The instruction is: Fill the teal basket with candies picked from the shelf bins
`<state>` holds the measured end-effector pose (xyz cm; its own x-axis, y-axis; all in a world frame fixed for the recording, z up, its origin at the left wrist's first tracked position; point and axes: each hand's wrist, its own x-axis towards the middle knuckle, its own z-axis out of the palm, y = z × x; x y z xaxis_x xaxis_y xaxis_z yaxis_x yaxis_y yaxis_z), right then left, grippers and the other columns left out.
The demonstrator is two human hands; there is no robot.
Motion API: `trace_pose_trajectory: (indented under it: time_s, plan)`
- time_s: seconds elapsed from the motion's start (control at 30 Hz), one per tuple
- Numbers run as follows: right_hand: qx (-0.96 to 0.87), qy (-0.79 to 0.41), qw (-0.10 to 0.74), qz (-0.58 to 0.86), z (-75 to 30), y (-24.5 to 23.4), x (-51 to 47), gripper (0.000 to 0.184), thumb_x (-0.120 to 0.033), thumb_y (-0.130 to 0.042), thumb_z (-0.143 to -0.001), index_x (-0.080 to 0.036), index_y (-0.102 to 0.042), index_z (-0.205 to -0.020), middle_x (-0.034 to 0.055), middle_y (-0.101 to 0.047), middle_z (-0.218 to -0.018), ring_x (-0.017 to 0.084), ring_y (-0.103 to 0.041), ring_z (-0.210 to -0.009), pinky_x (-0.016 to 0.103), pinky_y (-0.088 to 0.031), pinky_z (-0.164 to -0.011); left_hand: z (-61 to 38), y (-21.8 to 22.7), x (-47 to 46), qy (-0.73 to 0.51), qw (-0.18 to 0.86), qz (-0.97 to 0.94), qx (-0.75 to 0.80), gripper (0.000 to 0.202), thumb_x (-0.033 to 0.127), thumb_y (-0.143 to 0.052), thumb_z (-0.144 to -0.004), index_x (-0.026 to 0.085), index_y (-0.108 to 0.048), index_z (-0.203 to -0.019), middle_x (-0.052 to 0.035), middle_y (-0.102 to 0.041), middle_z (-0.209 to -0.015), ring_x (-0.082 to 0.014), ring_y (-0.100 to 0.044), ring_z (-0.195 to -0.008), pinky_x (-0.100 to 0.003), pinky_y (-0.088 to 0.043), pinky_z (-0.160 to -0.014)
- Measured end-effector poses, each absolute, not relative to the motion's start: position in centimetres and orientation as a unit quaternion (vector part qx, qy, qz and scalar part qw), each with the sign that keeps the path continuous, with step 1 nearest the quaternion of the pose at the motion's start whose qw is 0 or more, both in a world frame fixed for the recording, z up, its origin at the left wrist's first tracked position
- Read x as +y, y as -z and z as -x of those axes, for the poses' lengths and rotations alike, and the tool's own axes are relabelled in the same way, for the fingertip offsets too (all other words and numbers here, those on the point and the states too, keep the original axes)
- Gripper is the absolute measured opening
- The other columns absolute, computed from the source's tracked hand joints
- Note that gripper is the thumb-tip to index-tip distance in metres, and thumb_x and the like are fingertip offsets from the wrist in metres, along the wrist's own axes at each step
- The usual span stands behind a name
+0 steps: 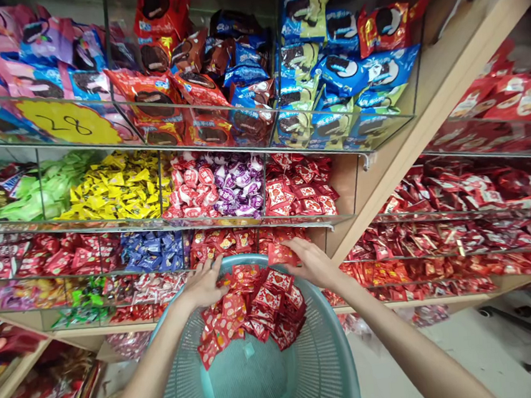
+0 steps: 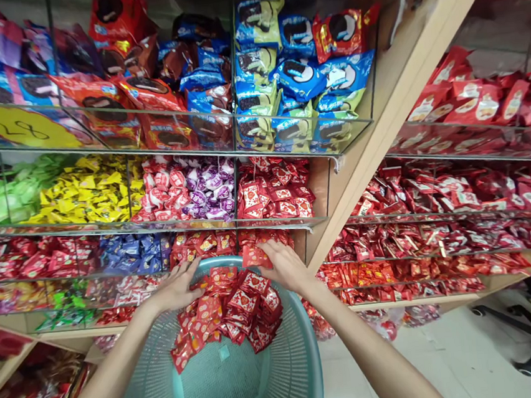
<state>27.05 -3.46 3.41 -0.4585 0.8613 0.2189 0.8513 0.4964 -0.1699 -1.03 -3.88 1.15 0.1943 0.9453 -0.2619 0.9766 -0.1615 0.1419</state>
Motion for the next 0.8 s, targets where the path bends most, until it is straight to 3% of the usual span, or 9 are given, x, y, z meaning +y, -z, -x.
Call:
trace_pose_trajectory:
  time_s: [0.13, 0.23, 0.37, 0.43, 0.5, 0.8]
  plan:
    - [-0.854, -0.044, 0.180, 0.487, -25.9, -4.2, -4.5, 0.056, -0.033, -0.051, -0.078, -0.020, -0.033, -0.129, 0.0083, -0.050, -0.119, 0.021, -0.044, -0.112, 0.036, -0.032, -0.095, 1.0, -1.1, -3.9, 0.057, 0.142, -0.757, 0.635, 0.082, 0.046, -0.045, -0.073, 0.018, -0.007, -0.140, -0.0167, -0.019, -0.143, -0.0334, -0.017, -0.129, -0.046, -0.023, -0.098]
    - [-0.836, -0.140, 0.265, 0.459, -25.3, -3.9, -5.1, 0.054, -0.032, -0.055, -0.076, -0.022, -0.038, -0.126, 0.0074, -0.050, -0.119, 0.022, -0.043, -0.113, 0.039, -0.031, -0.097, 1.0, -1.1, -3.9, 0.058, 0.141, -0.754, 0.639, 0.082, 0.047, -0.045, -0.073, 0.018, -0.008, -0.140, -0.0173, -0.019, -0.143, -0.0341, -0.018, -0.129, -0.046, -0.023, -0.097]
    - [-0.685, -0.476, 0.404, 0.376, -23.7, -2.9, -6.1, 0.041, -0.037, -0.055, -0.077, -0.022, -0.045, -0.114, 0.0059, -0.058, -0.105, 0.018, -0.057, -0.090, 0.035, -0.044, -0.081, 0.9, -1.0, -3.9, 0.056, 0.134, -0.755, 0.640, 0.083, 0.047, -0.045, -0.072, 0.018, -0.008, -0.140, -0.0162, -0.021, -0.142, -0.0338, -0.020, -0.128, -0.046, -0.024, -0.097]
    - [-0.567, -0.632, 0.431, 0.304, -22.8, -2.5, -6.8, 0.033, -0.038, -0.049, -0.081, -0.023, -0.045, -0.111, 0.0056, -0.059, -0.103, 0.016, -0.060, -0.084, 0.034, -0.047, -0.076, 0.9, -0.9, -3.9, 0.053, 0.132, -0.757, 0.638, 0.082, 0.047, -0.045, -0.072, 0.020, -0.008, -0.140, -0.0147, -0.024, -0.141, -0.0334, -0.023, -0.127, -0.045, -0.025, -0.096]
    - [-0.480, -0.716, 0.444, 0.246, -22.0, -2.3, -7.5, 0.030, -0.036, -0.047, -0.082, -0.025, -0.045, -0.110, 0.0054, -0.058, -0.107, 0.016, -0.060, -0.086, 0.033, -0.047, -0.077, 0.9, -0.9, -4.0, 0.046, 0.130, -0.760, 0.635, 0.081, 0.047, -0.046, -0.072, 0.021, -0.009, -0.140, -0.0137, -0.027, -0.140, -0.0333, -0.025, -0.126, -0.046, -0.027, -0.095]
    - [-0.364, -0.790, 0.452, 0.200, -21.4, -0.7, -8.6, 0.035, -0.027, -0.054, -0.078, -0.025, -0.047, -0.112, 0.0051, -0.057, -0.111, 0.014, -0.060, -0.083, 0.032, -0.046, -0.075, 0.7, -1.0, -4.0, 0.050, 0.133, -0.753, 0.643, 0.081, 0.047, -0.045, -0.072, 0.021, -0.008, -0.140, -0.0146, -0.025, -0.141, -0.0343, -0.022, -0.127, -0.046, -0.026, -0.095]
